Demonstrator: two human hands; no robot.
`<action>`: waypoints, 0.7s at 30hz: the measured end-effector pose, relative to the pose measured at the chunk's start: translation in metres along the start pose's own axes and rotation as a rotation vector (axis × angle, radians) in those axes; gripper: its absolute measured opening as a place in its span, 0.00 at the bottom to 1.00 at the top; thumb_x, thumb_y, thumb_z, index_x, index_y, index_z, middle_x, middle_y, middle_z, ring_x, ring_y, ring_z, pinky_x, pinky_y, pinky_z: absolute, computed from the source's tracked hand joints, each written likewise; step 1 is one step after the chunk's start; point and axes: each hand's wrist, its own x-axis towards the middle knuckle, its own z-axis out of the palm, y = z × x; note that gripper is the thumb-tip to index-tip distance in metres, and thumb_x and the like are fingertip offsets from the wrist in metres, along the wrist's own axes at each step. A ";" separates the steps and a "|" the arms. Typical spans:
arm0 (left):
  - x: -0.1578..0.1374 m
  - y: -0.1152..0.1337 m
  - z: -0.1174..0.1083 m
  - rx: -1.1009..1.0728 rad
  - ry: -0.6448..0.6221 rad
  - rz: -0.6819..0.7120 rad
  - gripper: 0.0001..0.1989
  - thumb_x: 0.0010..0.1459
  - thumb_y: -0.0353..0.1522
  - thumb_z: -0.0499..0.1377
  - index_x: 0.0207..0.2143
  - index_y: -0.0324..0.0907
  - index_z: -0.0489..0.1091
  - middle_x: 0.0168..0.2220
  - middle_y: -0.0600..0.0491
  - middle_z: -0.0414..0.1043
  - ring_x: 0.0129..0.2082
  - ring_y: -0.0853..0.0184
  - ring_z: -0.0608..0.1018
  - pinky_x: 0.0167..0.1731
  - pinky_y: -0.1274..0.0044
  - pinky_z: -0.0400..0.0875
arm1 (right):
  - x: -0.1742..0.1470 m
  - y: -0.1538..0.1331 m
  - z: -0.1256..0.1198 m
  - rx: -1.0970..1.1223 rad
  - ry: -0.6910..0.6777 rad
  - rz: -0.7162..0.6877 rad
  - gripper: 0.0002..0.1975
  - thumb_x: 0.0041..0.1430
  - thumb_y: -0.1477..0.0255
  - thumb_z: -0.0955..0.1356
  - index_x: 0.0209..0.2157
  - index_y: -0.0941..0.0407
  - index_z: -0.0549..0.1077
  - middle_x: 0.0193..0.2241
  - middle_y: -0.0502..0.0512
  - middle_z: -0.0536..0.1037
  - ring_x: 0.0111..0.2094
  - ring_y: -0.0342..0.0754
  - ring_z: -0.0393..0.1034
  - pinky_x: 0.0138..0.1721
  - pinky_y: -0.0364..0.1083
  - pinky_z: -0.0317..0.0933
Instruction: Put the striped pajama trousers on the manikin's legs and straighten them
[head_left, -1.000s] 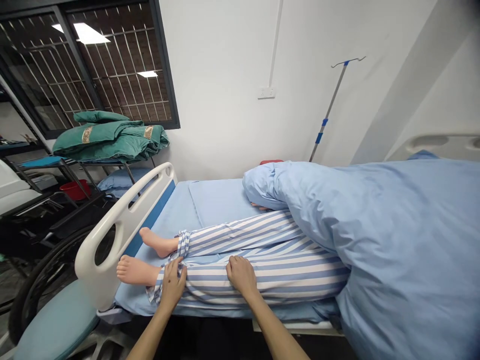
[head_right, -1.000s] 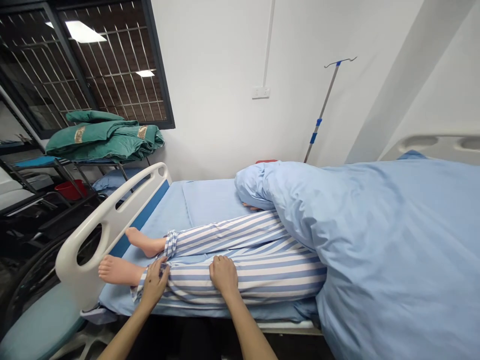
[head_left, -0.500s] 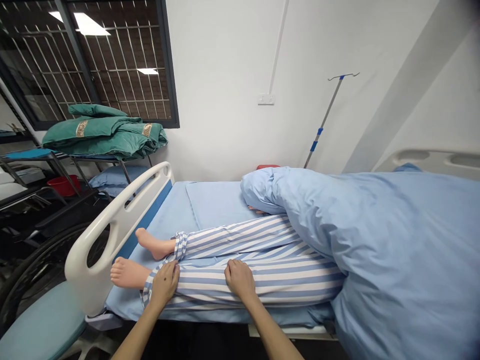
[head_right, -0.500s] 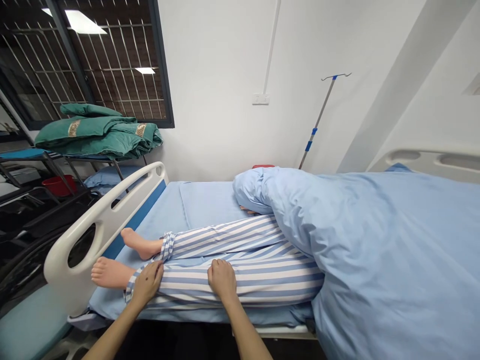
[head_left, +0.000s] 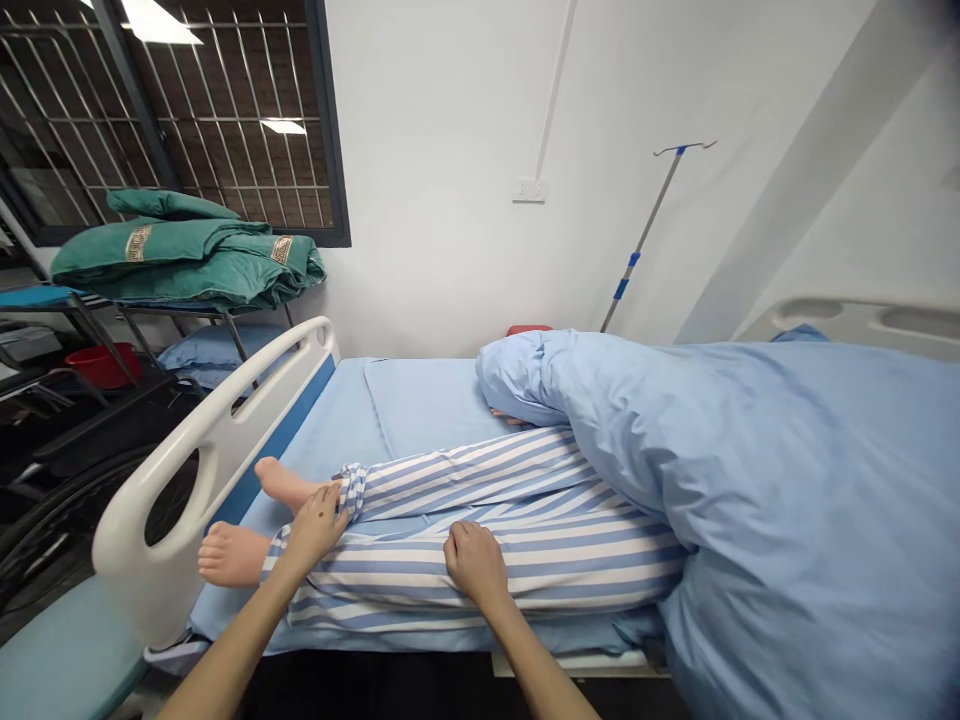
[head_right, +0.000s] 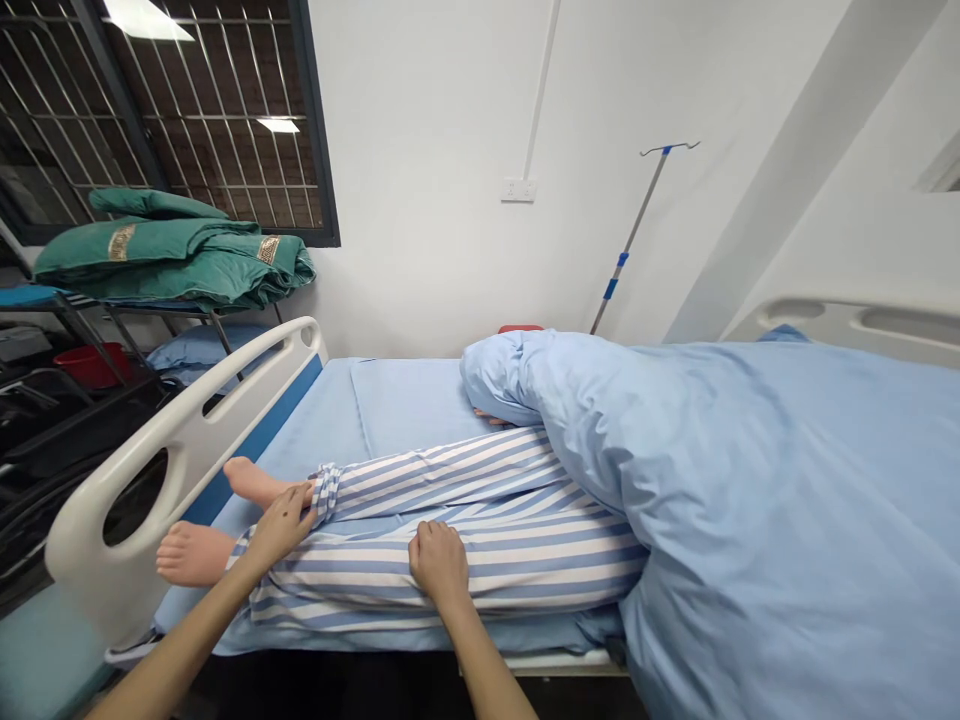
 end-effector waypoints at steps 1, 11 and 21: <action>0.012 0.007 0.003 -0.014 -0.018 0.026 0.26 0.55 0.37 0.47 0.55 0.36 0.57 0.53 0.43 0.63 0.54 0.58 0.64 0.52 0.69 0.58 | 0.000 0.000 0.000 0.000 -0.002 -0.001 0.07 0.56 0.75 0.60 0.27 0.56 0.68 0.27 0.52 0.73 0.32 0.46 0.64 0.34 0.44 0.46; 0.023 -0.008 0.040 0.308 -0.032 0.021 0.39 0.44 0.37 0.55 0.59 0.33 0.52 0.56 0.33 0.57 0.57 0.43 0.57 0.55 0.54 0.41 | 0.003 0.001 0.003 -0.004 0.001 0.002 0.05 0.54 0.76 0.61 0.27 0.56 0.67 0.26 0.53 0.72 0.31 0.46 0.63 0.34 0.44 0.46; 0.025 -0.039 0.001 0.363 -0.064 0.063 0.35 0.44 0.36 0.57 0.55 0.31 0.58 0.54 0.32 0.59 0.56 0.41 0.57 0.54 0.52 0.41 | 0.001 0.001 0.005 0.017 0.003 0.007 0.05 0.54 0.76 0.61 0.26 0.56 0.67 0.26 0.52 0.71 0.31 0.46 0.62 0.34 0.45 0.44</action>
